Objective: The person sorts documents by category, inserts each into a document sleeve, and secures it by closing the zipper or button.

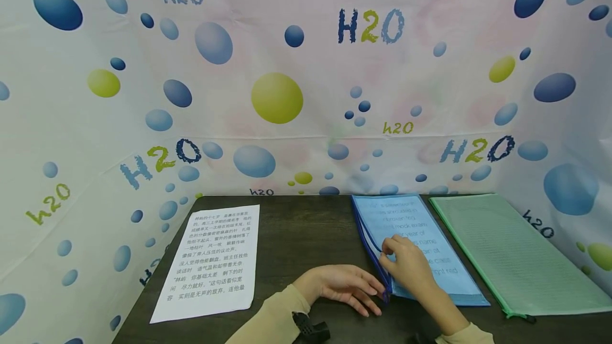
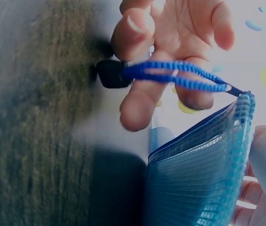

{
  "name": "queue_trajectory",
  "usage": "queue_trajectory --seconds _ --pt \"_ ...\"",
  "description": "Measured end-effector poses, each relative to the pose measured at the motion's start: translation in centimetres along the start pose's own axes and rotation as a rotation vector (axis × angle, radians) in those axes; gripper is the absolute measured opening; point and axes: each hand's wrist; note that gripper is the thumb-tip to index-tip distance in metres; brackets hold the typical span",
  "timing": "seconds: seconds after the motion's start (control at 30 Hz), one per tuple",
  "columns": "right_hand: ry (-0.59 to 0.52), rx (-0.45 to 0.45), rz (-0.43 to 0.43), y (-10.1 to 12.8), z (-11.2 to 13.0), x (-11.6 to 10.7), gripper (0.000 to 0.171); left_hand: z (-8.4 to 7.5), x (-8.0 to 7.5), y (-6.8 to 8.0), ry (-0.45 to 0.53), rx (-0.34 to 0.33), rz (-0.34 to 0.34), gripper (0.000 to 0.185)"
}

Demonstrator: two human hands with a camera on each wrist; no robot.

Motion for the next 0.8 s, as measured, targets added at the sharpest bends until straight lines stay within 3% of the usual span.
queue_trajectory --seconds 0.3,0.63,0.8 --pt "0.004 -0.003 -0.01 0.05 -0.24 0.37 0.024 0.02 0.41 -0.14 -0.005 0.0 0.077 0.022" --pt "0.002 0.008 0.028 0.16 -0.31 0.13 0.02 -0.15 0.51 0.1 -0.086 0.032 -0.041 0.03" --pt "0.001 -0.02 -0.005 0.14 -0.5 0.13 0.017 -0.14 0.84 -0.01 -0.102 0.031 -0.069 0.034"
Point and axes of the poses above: each hand's wrist, its own y-axis away from the middle knuckle, its own x-axis out of the palm, z = x × y, and after that the axes turned 5 degrees about y, right-handed
